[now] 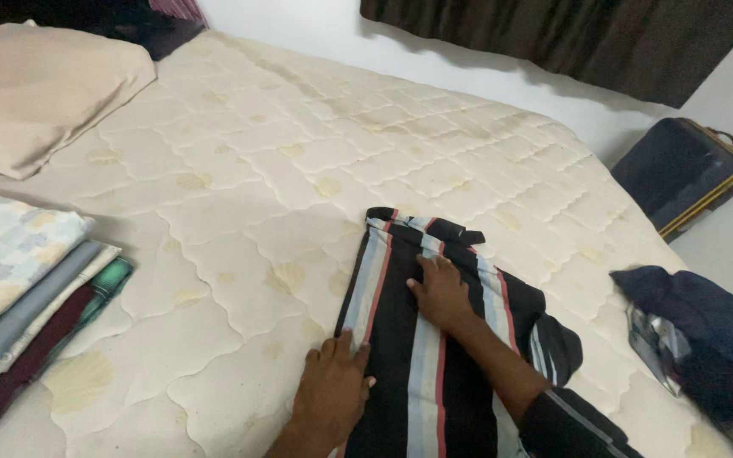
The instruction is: The person folds a light-colored patterned shirt on a bed, then folds a striped polo shirt. Both shirts are placed in a neat stack on the bed.
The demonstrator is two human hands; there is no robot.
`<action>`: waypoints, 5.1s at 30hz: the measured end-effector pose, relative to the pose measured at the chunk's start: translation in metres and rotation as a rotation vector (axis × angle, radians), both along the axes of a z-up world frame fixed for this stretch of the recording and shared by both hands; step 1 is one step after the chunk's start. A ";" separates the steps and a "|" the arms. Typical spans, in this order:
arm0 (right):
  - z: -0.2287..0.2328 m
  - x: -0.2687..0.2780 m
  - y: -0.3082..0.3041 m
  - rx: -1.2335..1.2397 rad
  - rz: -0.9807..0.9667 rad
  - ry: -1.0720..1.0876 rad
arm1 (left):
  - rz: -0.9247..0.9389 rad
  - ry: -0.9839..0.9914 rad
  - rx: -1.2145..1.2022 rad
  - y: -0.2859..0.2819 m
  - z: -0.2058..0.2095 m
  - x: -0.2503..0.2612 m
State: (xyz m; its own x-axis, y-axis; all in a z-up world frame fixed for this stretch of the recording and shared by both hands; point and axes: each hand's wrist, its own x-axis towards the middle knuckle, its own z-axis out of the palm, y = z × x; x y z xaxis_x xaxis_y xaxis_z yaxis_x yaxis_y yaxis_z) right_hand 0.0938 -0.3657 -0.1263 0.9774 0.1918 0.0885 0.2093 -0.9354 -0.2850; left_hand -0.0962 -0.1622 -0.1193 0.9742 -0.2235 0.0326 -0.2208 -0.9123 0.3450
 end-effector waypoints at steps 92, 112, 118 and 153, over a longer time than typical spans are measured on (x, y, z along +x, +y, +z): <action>-0.013 -0.165 -0.152 0.347 -0.256 -0.228 | 0.863 -0.366 -0.488 0.214 0.071 0.070; 0.070 -0.243 -0.035 0.145 0.384 0.374 | -0.349 0.205 0.008 0.028 0.049 -0.048; 0.040 -0.248 -0.033 0.140 0.380 0.365 | -0.238 0.127 0.004 0.054 0.020 -0.049; 0.043 -0.249 -0.140 -0.640 0.463 0.298 | -0.055 0.095 0.639 0.090 0.000 -0.076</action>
